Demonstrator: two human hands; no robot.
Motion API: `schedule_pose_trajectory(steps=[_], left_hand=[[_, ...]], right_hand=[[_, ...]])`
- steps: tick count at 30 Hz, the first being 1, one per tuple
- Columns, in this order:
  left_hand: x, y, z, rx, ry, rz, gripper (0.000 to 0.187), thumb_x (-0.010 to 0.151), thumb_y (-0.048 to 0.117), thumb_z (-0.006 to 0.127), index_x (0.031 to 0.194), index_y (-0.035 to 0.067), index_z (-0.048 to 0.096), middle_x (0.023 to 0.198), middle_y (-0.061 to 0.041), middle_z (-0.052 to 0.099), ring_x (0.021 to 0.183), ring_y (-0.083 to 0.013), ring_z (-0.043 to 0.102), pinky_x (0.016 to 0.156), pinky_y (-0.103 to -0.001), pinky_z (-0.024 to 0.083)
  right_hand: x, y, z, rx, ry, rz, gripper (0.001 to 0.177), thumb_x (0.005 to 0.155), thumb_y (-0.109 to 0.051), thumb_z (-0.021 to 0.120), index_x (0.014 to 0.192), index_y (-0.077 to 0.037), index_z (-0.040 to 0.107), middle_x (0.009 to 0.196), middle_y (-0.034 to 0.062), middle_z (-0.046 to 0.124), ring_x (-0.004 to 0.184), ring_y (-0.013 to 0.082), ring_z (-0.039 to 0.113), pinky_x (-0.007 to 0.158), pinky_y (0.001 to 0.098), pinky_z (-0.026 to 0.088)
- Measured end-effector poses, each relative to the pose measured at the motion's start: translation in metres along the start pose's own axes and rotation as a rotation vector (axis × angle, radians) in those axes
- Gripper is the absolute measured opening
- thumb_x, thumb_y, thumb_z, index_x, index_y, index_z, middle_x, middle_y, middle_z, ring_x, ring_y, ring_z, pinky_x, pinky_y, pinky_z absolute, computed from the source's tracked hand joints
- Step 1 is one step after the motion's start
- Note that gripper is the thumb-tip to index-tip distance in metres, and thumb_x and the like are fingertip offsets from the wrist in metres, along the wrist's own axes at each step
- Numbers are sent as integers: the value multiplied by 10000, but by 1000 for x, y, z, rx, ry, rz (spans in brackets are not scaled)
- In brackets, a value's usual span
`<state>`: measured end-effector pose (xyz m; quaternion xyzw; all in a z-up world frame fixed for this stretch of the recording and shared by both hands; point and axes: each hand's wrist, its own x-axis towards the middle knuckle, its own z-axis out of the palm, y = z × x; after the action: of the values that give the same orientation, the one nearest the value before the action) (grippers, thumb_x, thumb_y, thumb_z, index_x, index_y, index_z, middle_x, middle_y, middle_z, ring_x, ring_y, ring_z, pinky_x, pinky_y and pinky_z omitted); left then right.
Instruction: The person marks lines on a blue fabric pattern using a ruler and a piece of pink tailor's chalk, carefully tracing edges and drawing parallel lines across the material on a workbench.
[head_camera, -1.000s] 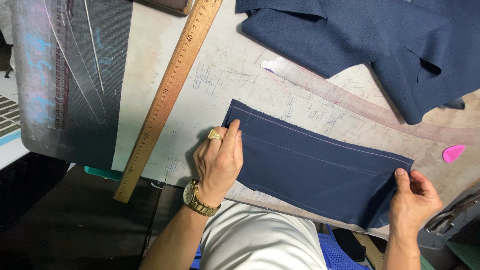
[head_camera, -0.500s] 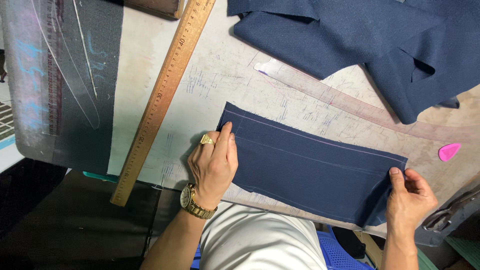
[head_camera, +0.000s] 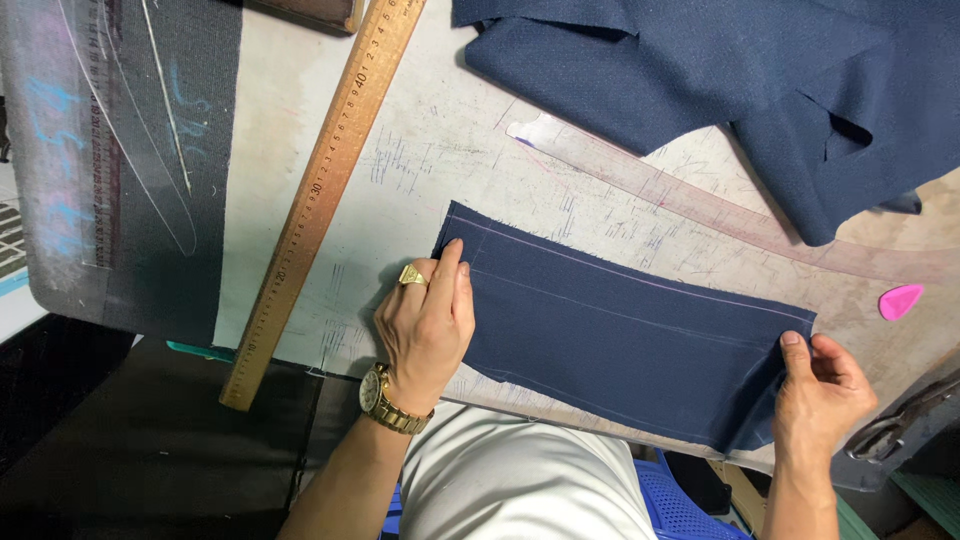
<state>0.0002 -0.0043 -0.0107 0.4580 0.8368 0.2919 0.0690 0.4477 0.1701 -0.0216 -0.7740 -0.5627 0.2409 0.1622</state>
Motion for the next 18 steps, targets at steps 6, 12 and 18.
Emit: schedule_pose_trajectory(steps=[6, 12, 18], left_hand=[[3, 1, -2, -7, 3, 3, 208, 1018, 56, 673, 1216, -4, 691, 861, -85, 599, 650, -251, 591, 519, -386, 454], [3, 0, -1, -15, 11, 1, 209, 1020, 49, 658, 1220, -5, 688, 885, -96, 614, 676, -264, 608, 548, -393, 474], [0, -1, 2, -5, 14, -11, 219, 1023, 57, 654, 1233, -1, 681, 877, -92, 603, 672, -271, 604, 548, -404, 469]], right_hand=[[3, 7, 2, 28, -6, 9, 236, 1041, -180, 883, 1185, -99, 714, 985, -22, 657, 858, 26, 576, 777, 160, 468], [5, 10, 3, 55, -21, 4, 241, 1034, -167, 888, 1180, -97, 711, 958, -24, 647, 858, 22, 584, 788, 153, 473], [7, 16, 2, 44, -31, 3, 240, 1035, -180, 886, 1178, -103, 710, 968, -25, 650, 851, 20, 574, 770, 159, 454]])
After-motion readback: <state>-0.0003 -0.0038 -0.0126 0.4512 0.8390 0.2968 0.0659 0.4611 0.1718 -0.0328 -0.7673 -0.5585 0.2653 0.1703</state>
